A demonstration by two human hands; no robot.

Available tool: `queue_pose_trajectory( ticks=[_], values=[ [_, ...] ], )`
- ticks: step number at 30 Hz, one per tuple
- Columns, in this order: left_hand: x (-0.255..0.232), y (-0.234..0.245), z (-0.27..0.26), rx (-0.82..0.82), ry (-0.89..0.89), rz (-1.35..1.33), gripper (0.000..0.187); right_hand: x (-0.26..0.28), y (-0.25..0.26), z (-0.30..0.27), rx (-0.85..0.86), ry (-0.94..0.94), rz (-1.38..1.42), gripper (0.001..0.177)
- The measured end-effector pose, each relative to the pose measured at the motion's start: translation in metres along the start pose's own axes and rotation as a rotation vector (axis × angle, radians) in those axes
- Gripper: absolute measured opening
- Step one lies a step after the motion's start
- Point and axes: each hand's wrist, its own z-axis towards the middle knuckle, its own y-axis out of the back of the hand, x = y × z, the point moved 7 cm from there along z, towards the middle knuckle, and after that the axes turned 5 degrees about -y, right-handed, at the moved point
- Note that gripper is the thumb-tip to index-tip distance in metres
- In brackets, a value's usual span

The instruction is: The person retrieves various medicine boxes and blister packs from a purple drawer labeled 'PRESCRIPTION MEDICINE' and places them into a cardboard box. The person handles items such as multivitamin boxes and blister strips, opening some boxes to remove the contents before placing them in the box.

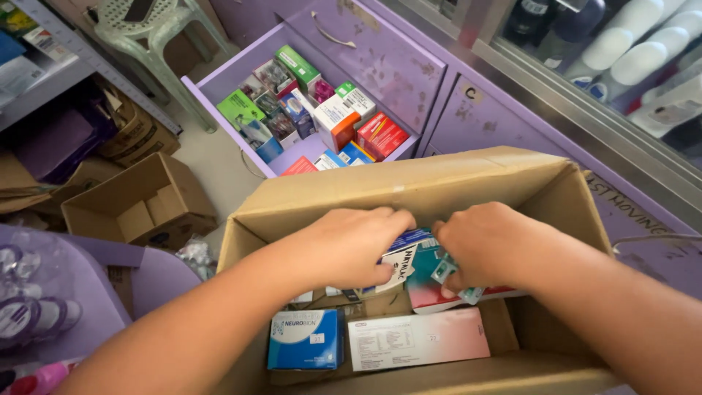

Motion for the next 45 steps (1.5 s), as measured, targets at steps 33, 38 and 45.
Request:
queue_pose_trajectory(
  ticks=[33, 38, 45],
  values=[
    [-0.033, 0.022, -0.036, -0.011, -0.193, -0.042, 0.094, 0.017, 0.008, 0.019, 0.079, 0.263, 0.591, 0.03],
    [-0.03, 0.02, -0.033, 0.048, -0.133, 0.007, 0.078, 0.012, 0.01, 0.018, 0.088, 0.261, 0.582, 0.03],
    [-0.015, 0.012, -0.024, -0.013, -0.099, 0.016, 0.055, -0.019, -0.014, 0.032, 0.105, 0.381, 0.767, 0.023]
  ],
)
